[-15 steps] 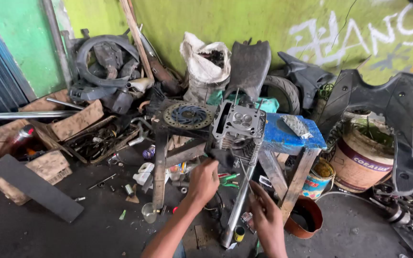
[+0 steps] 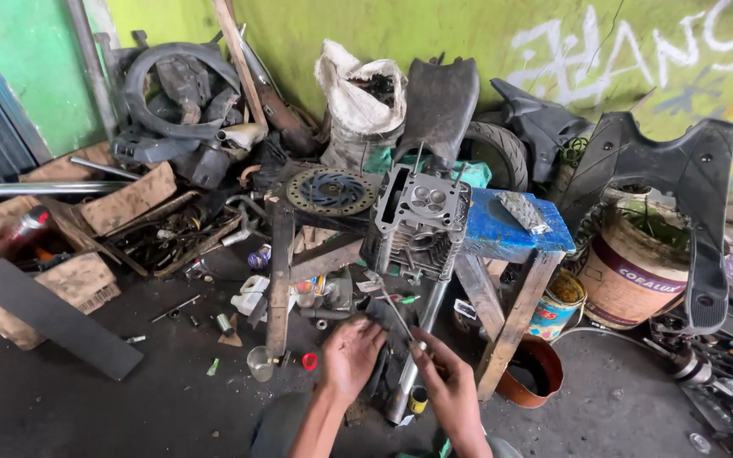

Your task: Repairing a motorcycle cylinder head using a screwdriver

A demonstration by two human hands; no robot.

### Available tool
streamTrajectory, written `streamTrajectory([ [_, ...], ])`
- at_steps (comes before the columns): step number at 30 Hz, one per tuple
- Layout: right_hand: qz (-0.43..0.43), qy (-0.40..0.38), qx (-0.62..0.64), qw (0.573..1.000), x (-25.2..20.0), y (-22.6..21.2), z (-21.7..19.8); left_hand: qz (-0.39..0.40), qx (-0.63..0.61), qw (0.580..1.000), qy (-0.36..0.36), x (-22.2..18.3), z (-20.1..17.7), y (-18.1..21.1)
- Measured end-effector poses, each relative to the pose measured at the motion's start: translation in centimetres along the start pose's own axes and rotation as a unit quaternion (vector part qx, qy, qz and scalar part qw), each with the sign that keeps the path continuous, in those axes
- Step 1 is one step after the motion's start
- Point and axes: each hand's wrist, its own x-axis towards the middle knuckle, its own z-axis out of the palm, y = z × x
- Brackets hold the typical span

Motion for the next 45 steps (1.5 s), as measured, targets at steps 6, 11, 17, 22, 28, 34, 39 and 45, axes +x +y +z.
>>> streamTrajectory([
  [6,-0.058,0.028,-0.026,0.998,-1.4,-1.2,1.2,0.052,0.164,0.985,0.018,-2.7,7.1,-0.7],
  [11,-0.128,0.035,-0.126,0.983,-1.5,-0.6,1.4,0.014,0.234,0.968,0.09,-2.1,7.3,-0.6],
  [17,-0.125,0.051,-0.158,0.978,-2.8,-1.4,1.0,0.169,0.52,0.825,0.142,2.6,0.9,1.6],
  [22,-0.025,0.099,-0.054,0.993,-0.9,-3.8,0.4,0.138,0.34,0.915,0.172,4.8,2.7,1.9],
  [28,-0.032,0.093,-0.037,0.994,0.2,-3.5,0.9,0.339,0.771,0.538,0.004,1.1,10.2,2.2],
  [34,0.066,0.135,-0.072,0.986,1.7,-1.0,2.1,0.331,0.773,0.542,-0.008,-1.1,11.5,1.8],
  [39,0.066,0.068,0.257,0.962,1.5,0.3,3.7,0.23,0.759,0.607,-0.045,-3.3,11.7,0.2],
  [45,-0.028,0.165,0.171,0.971,-0.1,0.0,1.1,0.145,0.776,0.606,-0.098,-2.0,9.7,3.6],
])
